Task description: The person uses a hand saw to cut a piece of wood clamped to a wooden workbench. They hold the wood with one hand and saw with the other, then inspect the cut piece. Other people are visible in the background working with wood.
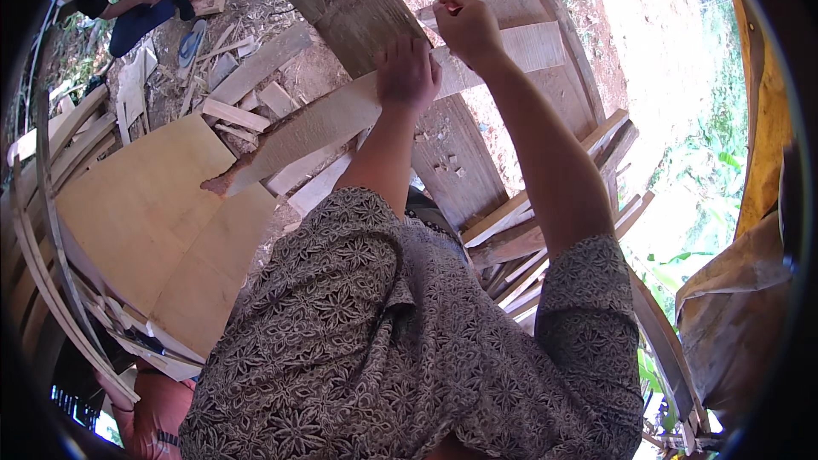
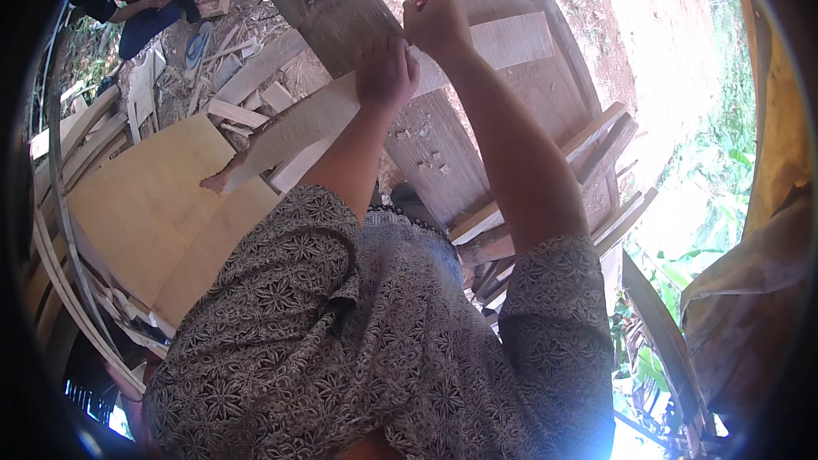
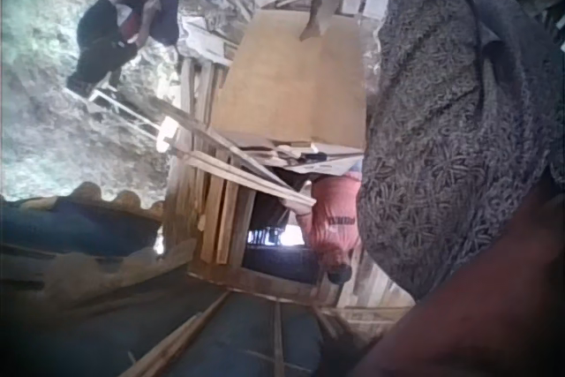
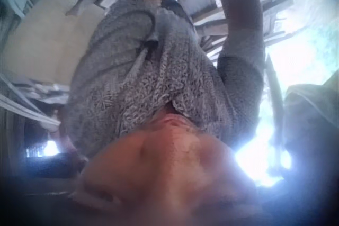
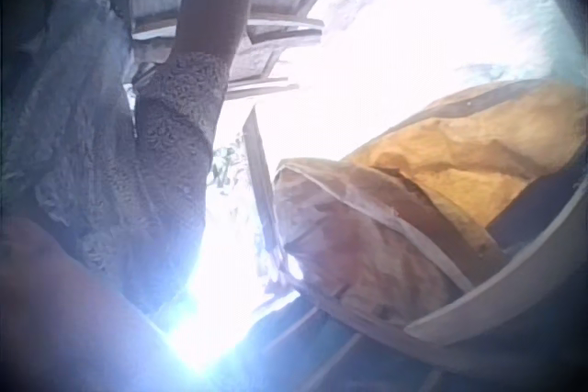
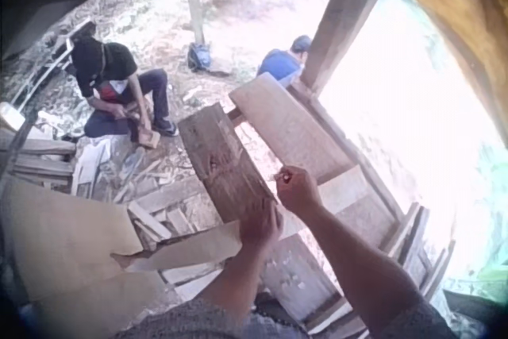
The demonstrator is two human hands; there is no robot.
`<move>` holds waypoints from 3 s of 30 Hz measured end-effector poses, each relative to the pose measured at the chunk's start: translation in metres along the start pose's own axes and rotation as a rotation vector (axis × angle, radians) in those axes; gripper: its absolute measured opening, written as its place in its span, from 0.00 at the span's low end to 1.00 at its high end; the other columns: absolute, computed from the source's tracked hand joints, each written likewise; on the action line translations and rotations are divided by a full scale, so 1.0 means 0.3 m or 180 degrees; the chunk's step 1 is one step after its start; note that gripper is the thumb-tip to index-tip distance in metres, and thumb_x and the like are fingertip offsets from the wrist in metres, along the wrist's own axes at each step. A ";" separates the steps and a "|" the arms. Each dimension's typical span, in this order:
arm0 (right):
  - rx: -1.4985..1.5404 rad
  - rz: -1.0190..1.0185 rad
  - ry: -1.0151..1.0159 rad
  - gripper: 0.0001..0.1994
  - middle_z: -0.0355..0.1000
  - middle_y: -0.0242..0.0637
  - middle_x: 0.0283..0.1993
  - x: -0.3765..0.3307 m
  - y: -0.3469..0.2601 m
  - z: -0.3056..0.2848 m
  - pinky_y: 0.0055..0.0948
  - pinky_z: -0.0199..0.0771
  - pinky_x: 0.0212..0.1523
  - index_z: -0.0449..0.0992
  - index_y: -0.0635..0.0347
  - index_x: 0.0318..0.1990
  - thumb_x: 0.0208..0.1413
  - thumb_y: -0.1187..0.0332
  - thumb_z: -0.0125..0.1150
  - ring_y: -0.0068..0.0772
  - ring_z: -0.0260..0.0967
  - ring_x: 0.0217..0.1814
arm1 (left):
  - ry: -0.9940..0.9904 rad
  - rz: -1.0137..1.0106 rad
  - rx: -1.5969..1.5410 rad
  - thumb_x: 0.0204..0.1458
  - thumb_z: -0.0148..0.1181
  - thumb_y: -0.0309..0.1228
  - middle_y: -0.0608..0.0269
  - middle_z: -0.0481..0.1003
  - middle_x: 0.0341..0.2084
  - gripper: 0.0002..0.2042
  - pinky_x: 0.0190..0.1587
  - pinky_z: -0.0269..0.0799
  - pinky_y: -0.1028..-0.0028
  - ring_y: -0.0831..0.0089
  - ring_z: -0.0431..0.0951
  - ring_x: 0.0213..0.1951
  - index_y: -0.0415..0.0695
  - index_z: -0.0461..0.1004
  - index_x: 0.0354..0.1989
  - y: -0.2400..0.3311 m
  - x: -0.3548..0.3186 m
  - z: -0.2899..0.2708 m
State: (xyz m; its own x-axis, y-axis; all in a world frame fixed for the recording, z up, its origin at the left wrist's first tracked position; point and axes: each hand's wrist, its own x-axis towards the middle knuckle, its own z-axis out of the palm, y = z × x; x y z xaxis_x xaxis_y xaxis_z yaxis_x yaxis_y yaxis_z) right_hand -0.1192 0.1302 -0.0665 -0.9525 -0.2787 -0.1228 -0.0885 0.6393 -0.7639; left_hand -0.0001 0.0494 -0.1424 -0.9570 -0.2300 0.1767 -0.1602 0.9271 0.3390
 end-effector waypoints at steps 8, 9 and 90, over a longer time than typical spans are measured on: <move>0.0131 0.0150 -0.0173 0.15 0.83 0.43 0.39 -0.007 0.036 0.006 0.33 0.81 0.43 0.83 0.63 0.51 0.62 0.64 0.65 0.35 0.82 0.40 | -0.0159 -0.0065 -0.0064 0.55 0.57 0.37 0.56 0.70 0.38 0.10 0.46 0.66 0.51 0.55 0.72 0.44 0.49 0.68 0.41 -0.002 0.030 -0.022; 0.0048 -0.0009 -0.0038 0.15 0.84 0.40 0.41 -0.049 0.021 0.002 0.31 0.81 0.42 0.82 0.63 0.53 0.63 0.64 0.65 0.31 0.82 0.40 | -0.0185 -0.0091 -0.0046 0.55 0.57 0.37 0.56 0.70 0.38 0.10 0.46 0.66 0.52 0.55 0.72 0.44 0.49 0.68 0.41 -0.010 0.032 -0.020; 0.0883 -0.0563 0.0100 0.31 0.79 0.47 0.54 -0.772 0.411 -0.156 0.34 0.79 0.52 0.68 0.55 0.70 0.60 0.70 0.70 0.38 0.79 0.52 | 0.0057 0.1100 -0.0390 0.37 0.77 0.52 0.52 0.70 0.51 0.39 0.57 0.64 0.46 0.49 0.70 0.57 0.47 0.67 0.56 -0.072 0.007 -0.039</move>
State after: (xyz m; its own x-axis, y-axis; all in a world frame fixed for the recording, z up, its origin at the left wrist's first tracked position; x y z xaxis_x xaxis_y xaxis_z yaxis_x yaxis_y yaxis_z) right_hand 0.0768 0.3070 -0.1026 -0.9384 -0.3429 0.0433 -0.1747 0.3623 -0.9155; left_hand 0.0043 0.0255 -0.1384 -0.9450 0.0844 0.3159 0.2029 0.9089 0.3644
